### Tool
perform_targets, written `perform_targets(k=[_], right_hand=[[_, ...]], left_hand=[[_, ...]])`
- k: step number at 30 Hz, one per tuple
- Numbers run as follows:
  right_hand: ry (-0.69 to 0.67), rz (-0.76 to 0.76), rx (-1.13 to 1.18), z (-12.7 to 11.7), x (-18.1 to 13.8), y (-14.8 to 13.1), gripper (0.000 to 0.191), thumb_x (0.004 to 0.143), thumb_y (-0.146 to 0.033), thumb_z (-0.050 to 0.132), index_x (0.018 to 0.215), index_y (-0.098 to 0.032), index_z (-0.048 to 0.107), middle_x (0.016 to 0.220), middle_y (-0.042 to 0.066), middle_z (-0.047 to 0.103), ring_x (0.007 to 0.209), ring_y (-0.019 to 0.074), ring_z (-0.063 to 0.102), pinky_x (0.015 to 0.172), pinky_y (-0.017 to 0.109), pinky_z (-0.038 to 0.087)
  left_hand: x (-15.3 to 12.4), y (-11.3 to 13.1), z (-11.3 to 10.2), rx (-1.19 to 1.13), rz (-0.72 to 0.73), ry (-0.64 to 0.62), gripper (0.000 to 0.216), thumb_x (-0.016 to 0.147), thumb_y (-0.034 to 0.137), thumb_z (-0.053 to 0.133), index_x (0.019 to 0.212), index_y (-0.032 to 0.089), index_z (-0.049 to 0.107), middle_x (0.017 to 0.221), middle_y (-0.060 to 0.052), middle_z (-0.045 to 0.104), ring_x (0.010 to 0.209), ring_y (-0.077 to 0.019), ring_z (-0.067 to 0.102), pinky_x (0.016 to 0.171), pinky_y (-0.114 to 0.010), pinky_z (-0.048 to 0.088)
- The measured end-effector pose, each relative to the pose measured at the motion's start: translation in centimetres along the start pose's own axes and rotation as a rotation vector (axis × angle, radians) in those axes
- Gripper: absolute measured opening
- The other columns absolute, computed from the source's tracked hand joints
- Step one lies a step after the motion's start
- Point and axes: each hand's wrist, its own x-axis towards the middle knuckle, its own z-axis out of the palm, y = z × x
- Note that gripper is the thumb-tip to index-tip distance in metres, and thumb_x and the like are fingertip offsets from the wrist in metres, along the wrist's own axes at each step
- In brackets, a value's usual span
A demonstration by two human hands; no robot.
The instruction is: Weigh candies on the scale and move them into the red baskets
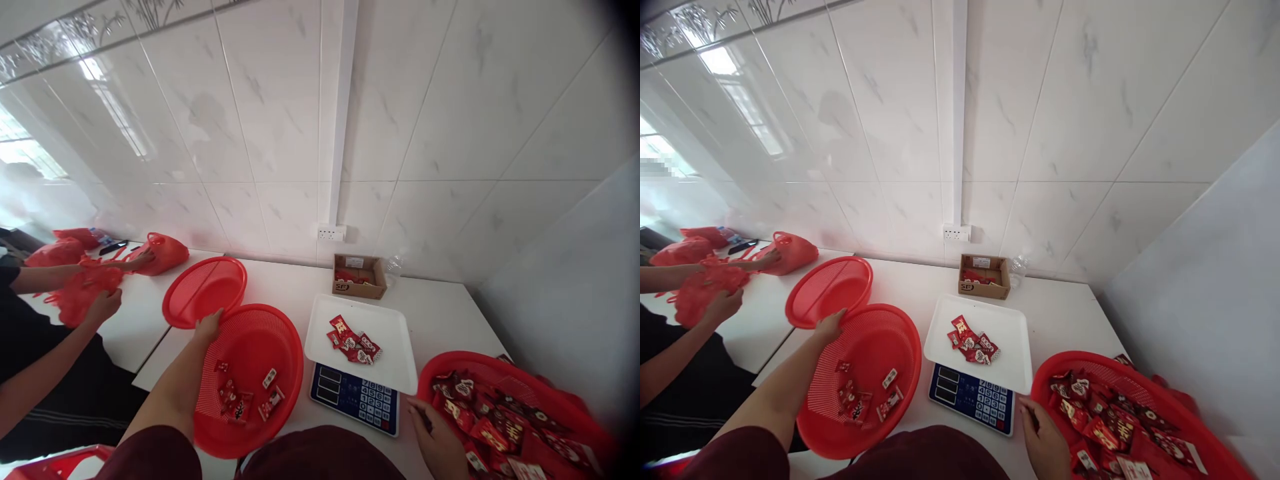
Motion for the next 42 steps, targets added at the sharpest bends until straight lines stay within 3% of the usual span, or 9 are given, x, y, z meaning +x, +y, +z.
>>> perform_targets(k=[9,17,27,30,34,37,40,42], right_hand=[[-0.021,0.039,-0.014,0.0,0.0,0.3,0.038,0.069,-0.053,0.048,0.084,-0.024,0.068,0.094,0.008,0.073,0.088,0.0262,0.066,0.081,0.037,0.051],[0.024,0.032,-0.022,0.2,-0.1,0.3,0.038,0.069,-0.053,0.048,0.083,-0.025,0.068,0.092,0.008,0.073,0.086,0.0267,0.066,0.079,0.037,0.052],[0.025,0.031,-0.06,0.0,-0.1,-0.1,0.038,0.068,-0.052,0.047,0.082,-0.024,0.068,0.092,0.009,0.073,0.085,0.0268,0.066,0.076,0.036,0.052],[0.014,0.034,-0.046,0.0,-0.1,-0.2,0.037,0.068,-0.052,0.048,0.083,-0.024,0.068,0.093,0.009,0.073,0.086,0.0264,0.066,0.076,0.035,0.052],[0.025,0.024,-0.022,0.1,-0.1,-0.1,0.037,0.069,-0.052,0.048,0.083,-0.024,0.068,0.092,0.008,0.073,0.086,0.0256,0.066,0.076,0.035,0.052],[0.041,0.011,-0.028,0.1,-0.2,0.0,0.036,0.07,-0.051,0.048,0.084,-0.024,0.068,0.092,0.008,0.073,0.084,0.0252,0.066,0.076,0.035,0.052],[0.038,0.0,-0.035,0.1,-0.2,0.1,0.037,0.071,-0.051,0.048,0.085,-0.023,0.068,0.092,0.008,0.073,0.084,0.0247,0.066,0.074,0.034,0.052],[0.031,-0.014,-0.027,0.1,-0.2,0.2,0.037,0.072,-0.051,0.048,0.085,-0.022,0.068,0.092,0.008,0.073,0.083,0.0241,0.066,0.075,0.034,0.052]], left_hand=[[1.4,2.0,-1.6,0.126,0.255,0.028,0.062,0.076,-0.001,0.036,0.13,0.028,0.048,0.124,-0.006,0.058,0.125,-0.0206,0.043,0.112,-0.042,0.012],[1.3,2.5,-2.3,0.095,0.236,0.087,0.054,0.077,0.002,0.038,0.122,0.026,0.055,0.127,-0.006,0.057,0.134,-0.0237,0.031,0.112,-0.048,0.009],[1.2,10.6,1.2,-0.066,0.229,0.124,0.056,0.083,0.009,0.032,0.138,0.02,0.036,0.141,-0.013,0.042,0.132,-0.0243,0.036,0.11,-0.05,0.019],[0.7,11.8,1.6,-0.061,0.329,0.123,0.066,0.077,0.0,0.031,0.139,0.022,0.036,0.142,-0.008,0.043,0.132,-0.0207,0.036,0.111,-0.046,0.019],[-0.6,12.4,2.1,-0.018,0.502,0.102,0.074,0.072,-0.007,0.03,0.139,0.025,0.037,0.141,-0.001,0.045,0.136,-0.0157,0.029,0.115,-0.039,0.009],[-1.1,11.6,2.6,0.076,0.699,0.091,0.078,0.071,-0.009,0.031,0.14,0.027,0.035,0.144,0.002,0.041,0.137,-0.0152,0.025,0.116,-0.039,0.006],[-0.7,9.9,2.7,0.197,0.911,0.107,0.079,0.072,-0.009,0.031,0.142,0.027,0.031,0.144,0.001,0.04,0.137,-0.0176,0.027,0.115,-0.044,0.012],[-0.3,8.8,2.6,0.225,0.979,0.127,0.077,0.073,-0.009,0.032,0.142,0.028,0.031,0.143,0.001,0.042,0.136,-0.0183,0.03,0.114,-0.045,0.017]])
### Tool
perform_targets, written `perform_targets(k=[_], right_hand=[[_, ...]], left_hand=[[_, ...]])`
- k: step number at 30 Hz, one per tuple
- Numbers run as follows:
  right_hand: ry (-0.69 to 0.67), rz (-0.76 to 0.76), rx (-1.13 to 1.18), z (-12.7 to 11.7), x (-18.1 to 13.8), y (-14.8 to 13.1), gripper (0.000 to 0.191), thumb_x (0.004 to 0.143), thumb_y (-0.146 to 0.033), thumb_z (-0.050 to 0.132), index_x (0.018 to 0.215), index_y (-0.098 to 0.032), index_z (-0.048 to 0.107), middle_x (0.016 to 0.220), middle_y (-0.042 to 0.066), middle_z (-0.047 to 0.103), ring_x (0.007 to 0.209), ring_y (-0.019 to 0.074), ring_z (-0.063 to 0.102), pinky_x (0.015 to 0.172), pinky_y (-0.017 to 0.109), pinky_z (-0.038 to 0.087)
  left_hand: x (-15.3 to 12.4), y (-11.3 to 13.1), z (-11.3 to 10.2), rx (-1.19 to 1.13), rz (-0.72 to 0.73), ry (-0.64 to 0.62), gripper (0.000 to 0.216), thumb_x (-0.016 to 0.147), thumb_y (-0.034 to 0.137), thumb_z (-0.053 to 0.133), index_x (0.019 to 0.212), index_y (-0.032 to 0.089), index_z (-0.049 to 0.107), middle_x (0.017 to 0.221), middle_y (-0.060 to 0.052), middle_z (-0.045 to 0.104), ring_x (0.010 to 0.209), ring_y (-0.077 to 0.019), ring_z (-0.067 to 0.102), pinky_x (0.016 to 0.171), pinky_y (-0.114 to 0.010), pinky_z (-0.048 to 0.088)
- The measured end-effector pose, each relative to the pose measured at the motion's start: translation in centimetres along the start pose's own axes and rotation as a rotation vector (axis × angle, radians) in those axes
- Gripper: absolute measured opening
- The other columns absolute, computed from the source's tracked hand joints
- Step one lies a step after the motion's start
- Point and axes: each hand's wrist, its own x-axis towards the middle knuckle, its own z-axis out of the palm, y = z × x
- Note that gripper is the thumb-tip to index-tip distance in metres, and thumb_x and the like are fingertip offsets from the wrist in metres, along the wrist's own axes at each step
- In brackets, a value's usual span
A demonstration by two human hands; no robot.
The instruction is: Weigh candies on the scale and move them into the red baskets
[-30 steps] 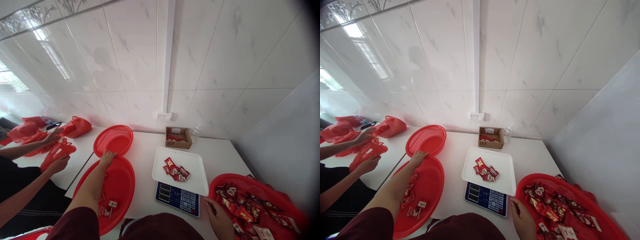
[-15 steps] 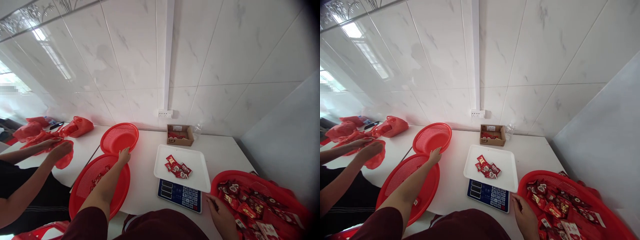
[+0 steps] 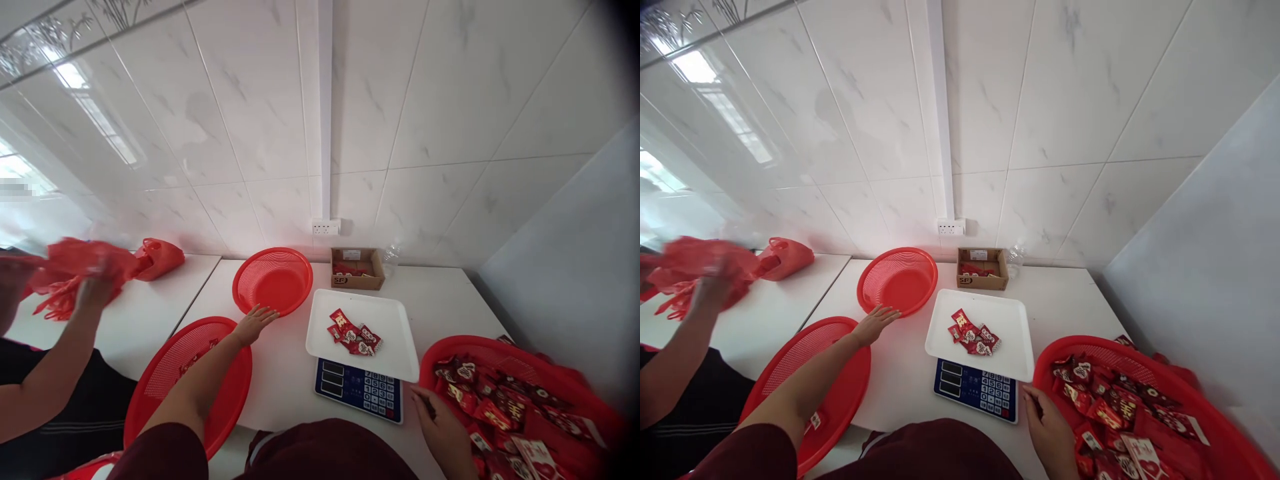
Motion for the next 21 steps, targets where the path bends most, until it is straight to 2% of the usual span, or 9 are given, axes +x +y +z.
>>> perform_targets(k=[3,6,8,10,12,14,17,21], right_hand=[[-0.001,-0.02,0.012,0.1,0.1,0.2,0.035,0.073,-0.049,0.049,0.085,-0.023,0.068,0.091,0.008,0.073,0.082,0.0237,0.066,0.075,0.033,0.052],[-0.003,-0.026,0.017,0.2,0.1,0.3,0.034,0.074,-0.049,0.048,0.085,-0.023,0.068,0.091,0.007,0.073,0.082,0.0237,0.066,0.074,0.033,0.052],[0.0,-0.018,0.015,0.2,0.0,0.4,0.036,0.074,-0.049,0.047,0.087,-0.023,0.067,0.091,0.007,0.073,0.083,0.0238,0.066,0.075,0.034,0.052],[0.002,-0.008,0.007,0.3,0.0,0.4,0.037,0.074,-0.05,0.047,0.088,-0.022,0.067,0.092,0.008,0.073,0.085,0.0238,0.066,0.076,0.034,0.051],[0.003,-0.007,0.005,0.3,0.0,0.3,0.037,0.075,-0.05,0.047,0.088,-0.022,0.067,0.092,0.009,0.073,0.085,0.0237,0.066,0.078,0.034,0.051],[0.007,-0.012,0.01,0.4,0.0,0.3,0.037,0.075,-0.049,0.047,0.088,-0.021,0.067,0.092,0.009,0.073,0.085,0.0237,0.066,0.079,0.034,0.051],[0.003,-0.002,0.007,0.4,0.0,0.1,0.038,0.076,-0.049,0.046,0.09,-0.021,0.066,0.092,0.009,0.072,0.085,0.0237,0.066,0.079,0.035,0.051],[-0.004,-0.001,0.0,0.3,-0.1,-0.2,0.039,0.076,-0.048,0.044,0.09,-0.02,0.066,0.093,0.01,0.072,0.084,0.024,0.067,0.079,0.036,0.052]], left_hand=[[-0.5,-0.1,-0.2,-0.018,-0.046,0.037,0.059,0.083,0.004,0.037,0.139,0.025,0.037,0.139,-0.003,0.048,0.132,-0.0219,0.036,0.112,-0.047,0.021],[0.0,1.9,-0.7,-0.124,-0.141,0.073,0.046,0.091,0.031,0.042,0.136,0.022,0.041,0.132,-0.008,0.054,0.125,-0.0246,0.045,0.11,-0.048,0.025],[0.8,4.3,-0.8,-0.211,-0.178,0.094,0.048,0.092,0.041,0.039,0.136,0.023,0.04,0.131,-0.008,0.054,0.122,-0.0236,0.048,0.108,-0.046,0.029],[2.1,7.0,-0.8,-0.268,-0.224,0.123,0.049,0.093,0.043,0.037,0.138,0.025,0.036,0.135,-0.007,0.051,0.124,-0.0236,0.046,0.106,-0.046,0.031],[3.6,10.0,-0.7,-0.29,-0.233,0.177,0.051,0.093,0.041,0.037,0.14,0.024,0.031,0.141,-0.009,0.043,0.13,-0.0244,0.039,0.108,-0.047,0.028],[5.3,13.1,-0.6,-0.294,-0.16,0.217,0.055,0.091,0.042,0.039,0.142,0.022,0.029,0.147,-0.011,0.034,0.136,-0.0257,0.028,0.111,-0.048,0.021],[8.3,17.6,-0.5,-0.318,0.011,0.193,0.061,0.088,0.049,0.042,0.142,0.023,0.028,0.15,-0.011,0.027,0.139,-0.0276,0.018,0.112,-0.05,0.017],[11.7,21.5,-0.4,-0.34,0.024,0.112,0.084,0.076,0.071,0.044,0.144,0.026,0.024,0.152,-0.015,0.018,0.139,-0.0377,0.013,0.106,-0.061,0.015]])
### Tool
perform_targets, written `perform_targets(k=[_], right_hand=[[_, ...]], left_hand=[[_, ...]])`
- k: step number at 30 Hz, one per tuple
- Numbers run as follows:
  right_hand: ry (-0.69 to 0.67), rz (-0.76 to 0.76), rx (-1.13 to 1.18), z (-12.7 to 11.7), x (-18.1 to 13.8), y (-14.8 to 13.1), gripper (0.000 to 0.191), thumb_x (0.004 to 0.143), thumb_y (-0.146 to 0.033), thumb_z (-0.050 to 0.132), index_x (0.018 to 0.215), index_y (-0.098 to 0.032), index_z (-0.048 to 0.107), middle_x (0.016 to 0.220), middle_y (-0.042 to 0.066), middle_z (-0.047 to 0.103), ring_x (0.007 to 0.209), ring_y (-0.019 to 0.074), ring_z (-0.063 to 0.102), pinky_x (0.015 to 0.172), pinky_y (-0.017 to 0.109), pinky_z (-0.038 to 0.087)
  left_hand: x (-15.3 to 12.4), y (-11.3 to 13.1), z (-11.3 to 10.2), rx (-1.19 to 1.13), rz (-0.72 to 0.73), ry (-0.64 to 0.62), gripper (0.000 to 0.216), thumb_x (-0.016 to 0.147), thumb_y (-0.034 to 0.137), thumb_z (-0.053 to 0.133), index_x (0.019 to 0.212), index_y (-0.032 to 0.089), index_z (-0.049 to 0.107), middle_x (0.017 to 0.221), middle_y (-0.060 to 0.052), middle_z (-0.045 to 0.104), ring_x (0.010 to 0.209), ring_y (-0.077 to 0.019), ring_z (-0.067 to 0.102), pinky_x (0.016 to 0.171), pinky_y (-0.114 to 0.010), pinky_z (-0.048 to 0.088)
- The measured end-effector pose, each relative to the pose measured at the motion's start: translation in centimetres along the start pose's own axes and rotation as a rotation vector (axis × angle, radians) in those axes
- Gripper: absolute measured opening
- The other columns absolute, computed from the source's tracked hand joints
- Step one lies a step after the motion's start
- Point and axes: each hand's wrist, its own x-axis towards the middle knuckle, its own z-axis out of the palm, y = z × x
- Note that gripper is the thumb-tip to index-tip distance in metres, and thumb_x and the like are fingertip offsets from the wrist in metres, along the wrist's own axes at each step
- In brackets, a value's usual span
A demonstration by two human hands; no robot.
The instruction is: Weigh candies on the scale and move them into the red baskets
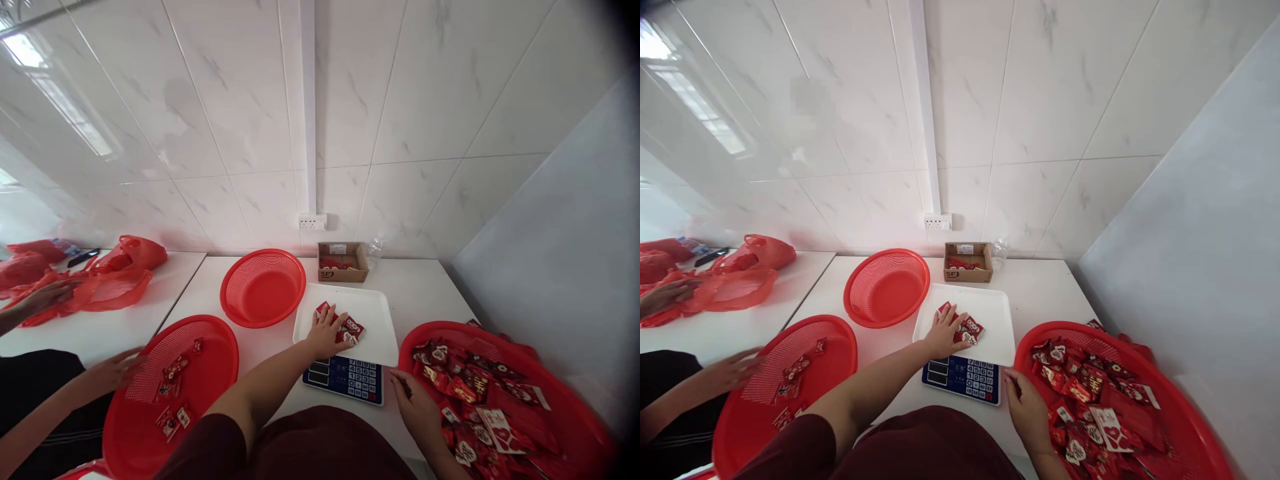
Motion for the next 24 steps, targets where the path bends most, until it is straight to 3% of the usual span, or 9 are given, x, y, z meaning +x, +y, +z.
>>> perform_targets(k=[3,8,15,20,24], right_hand=[[0.014,-0.014,0.001,0.0,-0.1,-0.1,0.039,0.076,-0.048,0.044,0.089,-0.019,0.066,0.092,0.01,0.072,0.084,0.0242,0.067,0.079,0.036,0.052],[0.042,-0.045,-0.011,0.0,-0.2,0.0,0.035,0.078,-0.046,0.045,0.088,-0.02,0.066,0.091,0.009,0.073,0.083,0.0237,0.067,0.078,0.035,0.053],[0.015,-0.045,-0.008,-0.1,-0.1,-0.1,0.035,0.078,-0.046,0.044,0.089,-0.021,0.066,0.093,0.009,0.072,0.084,0.0236,0.067,0.079,0.035,0.052],[0.003,-0.039,0.008,-0.1,-0.1,-0.3,0.036,0.078,-0.047,0.044,0.089,-0.02,0.066,0.093,0.01,0.072,0.085,0.0238,0.067,0.08,0.036,0.052],[-0.007,-0.034,0.01,-0.2,-0.1,-0.5,0.035,0.077,-0.046,0.045,0.088,-0.02,0.066,0.092,0.009,0.073,0.084,0.0234,0.067,0.079,0.035,0.052]], left_hand=[[1.2,0.4,0.3,0.058,0.022,-0.029,0.083,0.074,0.072,0.047,0.141,0.026,0.031,0.148,-0.015,0.027,0.136,-0.0393,0.018,0.105,-0.063,0.015],[1.3,-0.9,-0.9,0.147,0.122,-0.003,0.058,0.081,0.061,0.049,0.127,0.026,0.047,0.123,-0.009,0.053,0.118,-0.0273,0.043,0.099,-0.045,0.031],[2.5,-1.7,-2.3,0.097,-0.045,-0.052,0.033,0.088,0.05,0.046,0.103,0.023,0.06,0.101,-0.006,0.062,0.096,-0.0208,0.056,0.074,-0.029,0.043],[2.9,-1.9,-3.4,0.021,-0.17,0.05,0.033,0.092,0.044,0.039,0.097,0.022,0.063,0.094,-0.004,0.064,0.082,-0.0158,0.06,0.067,-0.025,0.042],[2.3,-2.6,-4.9,-0.043,-0.205,0.146,0.033,0.092,0.044,0.04,0.095,0.023,0.064,0.095,-0.002,0.065,0.083,-0.0137,0.06,0.067,-0.023,0.041]])
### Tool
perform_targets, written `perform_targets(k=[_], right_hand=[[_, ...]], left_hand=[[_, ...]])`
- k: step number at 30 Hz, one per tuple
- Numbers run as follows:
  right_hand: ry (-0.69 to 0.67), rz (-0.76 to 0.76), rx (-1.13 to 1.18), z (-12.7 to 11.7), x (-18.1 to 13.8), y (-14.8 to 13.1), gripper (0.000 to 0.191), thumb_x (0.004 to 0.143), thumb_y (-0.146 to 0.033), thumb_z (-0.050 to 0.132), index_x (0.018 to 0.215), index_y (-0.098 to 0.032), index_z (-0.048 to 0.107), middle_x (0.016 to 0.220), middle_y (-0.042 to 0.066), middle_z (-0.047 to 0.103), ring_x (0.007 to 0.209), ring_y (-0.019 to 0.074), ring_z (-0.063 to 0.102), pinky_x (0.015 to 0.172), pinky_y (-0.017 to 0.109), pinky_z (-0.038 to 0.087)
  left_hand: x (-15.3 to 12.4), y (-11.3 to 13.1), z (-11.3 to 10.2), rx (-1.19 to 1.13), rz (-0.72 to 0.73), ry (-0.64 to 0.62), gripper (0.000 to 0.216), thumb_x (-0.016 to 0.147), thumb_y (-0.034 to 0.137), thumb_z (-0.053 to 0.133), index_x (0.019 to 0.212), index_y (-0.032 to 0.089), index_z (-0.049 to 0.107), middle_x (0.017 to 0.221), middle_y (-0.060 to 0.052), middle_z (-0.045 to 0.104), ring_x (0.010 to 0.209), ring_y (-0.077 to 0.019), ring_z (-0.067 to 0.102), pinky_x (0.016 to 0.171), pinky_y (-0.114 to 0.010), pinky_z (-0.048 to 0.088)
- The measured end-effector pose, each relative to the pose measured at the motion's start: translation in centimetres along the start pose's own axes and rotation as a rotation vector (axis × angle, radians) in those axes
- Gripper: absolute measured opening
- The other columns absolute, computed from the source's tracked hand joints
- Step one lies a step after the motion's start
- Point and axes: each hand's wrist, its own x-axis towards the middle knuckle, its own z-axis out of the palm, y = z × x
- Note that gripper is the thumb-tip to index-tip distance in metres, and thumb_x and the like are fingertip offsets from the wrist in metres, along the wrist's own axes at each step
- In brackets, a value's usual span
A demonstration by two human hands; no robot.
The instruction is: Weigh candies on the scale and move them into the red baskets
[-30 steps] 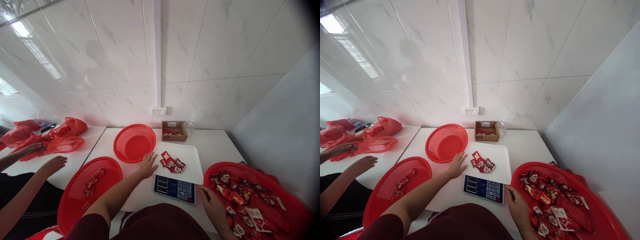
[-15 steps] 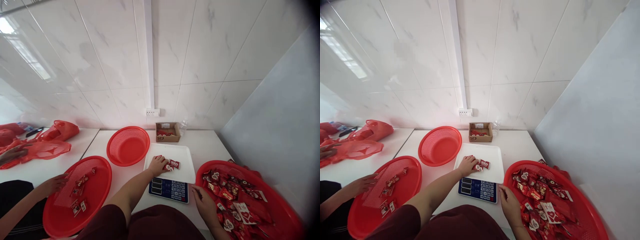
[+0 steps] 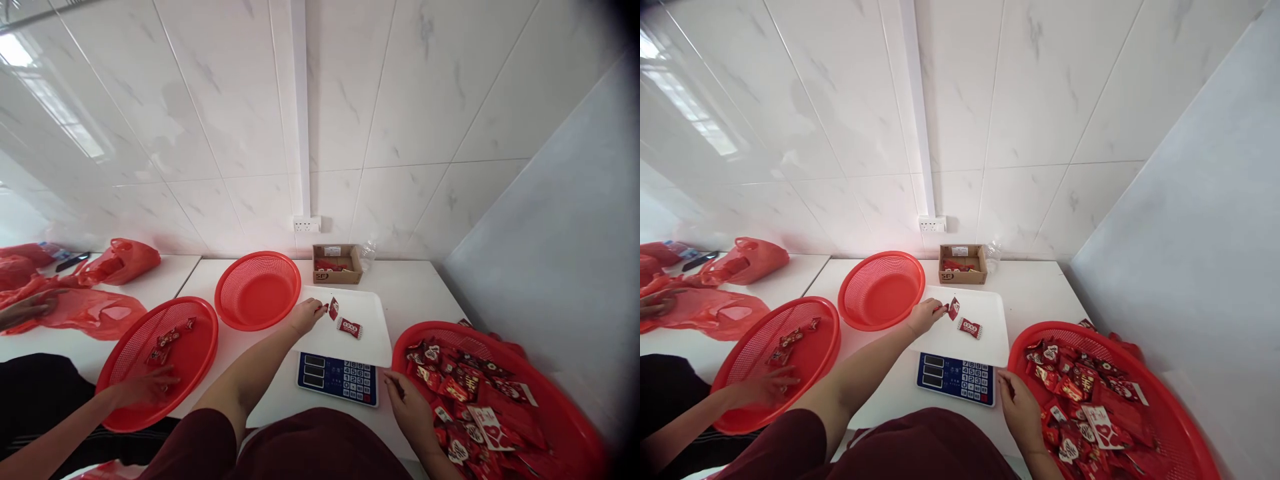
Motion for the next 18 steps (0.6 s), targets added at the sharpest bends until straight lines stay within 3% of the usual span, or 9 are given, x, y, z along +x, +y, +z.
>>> perform_targets(k=[4,8,12,15,18], right_hand=[[0.007,0.008,0.009,0.0,0.0,0.0,0.035,0.077,-0.047,0.046,0.087,-0.021,0.067,0.092,0.009,0.073,0.083,0.024,0.067,0.078,0.035,0.052],[-0.005,0.015,0.008,0.0,0.1,0.0,0.035,0.077,-0.047,0.045,0.088,-0.021,0.066,0.093,0.01,0.073,0.085,0.0244,0.066,0.079,0.036,0.051],[-0.02,0.015,-0.002,-0.1,0.1,-0.2,0.035,0.077,-0.046,0.044,0.088,-0.021,0.066,0.093,0.009,0.072,0.086,0.0236,0.066,0.079,0.035,0.051],[-0.026,0.006,-0.007,-0.1,0.1,-0.4,0.034,0.078,-0.045,0.044,0.089,-0.021,0.066,0.093,0.009,0.072,0.085,0.0229,0.066,0.078,0.033,0.051],[-0.021,-0.007,-0.002,-0.1,0.2,-0.3,0.034,0.078,-0.044,0.043,0.088,-0.021,0.066,0.092,0.009,0.072,0.084,0.0229,0.066,0.077,0.033,0.051]], left_hand=[[-0.6,-1.9,-2.4,-0.029,-0.082,0.106,0.034,0.093,0.044,0.037,0.094,0.023,0.063,0.096,-0.001,0.066,0.086,-0.0133,0.059,0.069,-0.022,0.04],[-1.2,-5.4,-5.2,-0.015,-0.216,0.203,0.04,0.094,0.046,0.03,0.096,0.022,0.061,0.097,-0.003,0.065,0.084,-0.0148,0.059,0.064,-0.023,0.04],[-1.7,-8.7,-6.9,0.018,-0.333,0.223,0.044,0.094,0.045,0.025,0.098,0.02,0.061,0.096,-0.006,0.065,0.079,-0.0179,0.06,0.06,-0.027,0.041],[-1.8,-9.4,-6.4,0.064,-0.366,0.23,0.041,0.093,0.042,0.03,0.109,0.017,0.058,0.11,-0.012,0.062,0.098,-0.0252,0.057,0.076,-0.036,0.045],[-1.2,-7.9,-4.3,0.109,-0.311,0.225,0.042,0.092,0.04,0.037,0.123,0.016,0.051,0.132,-0.014,0.05,0.125,-0.0295,0.04,0.101,-0.045,0.032]])
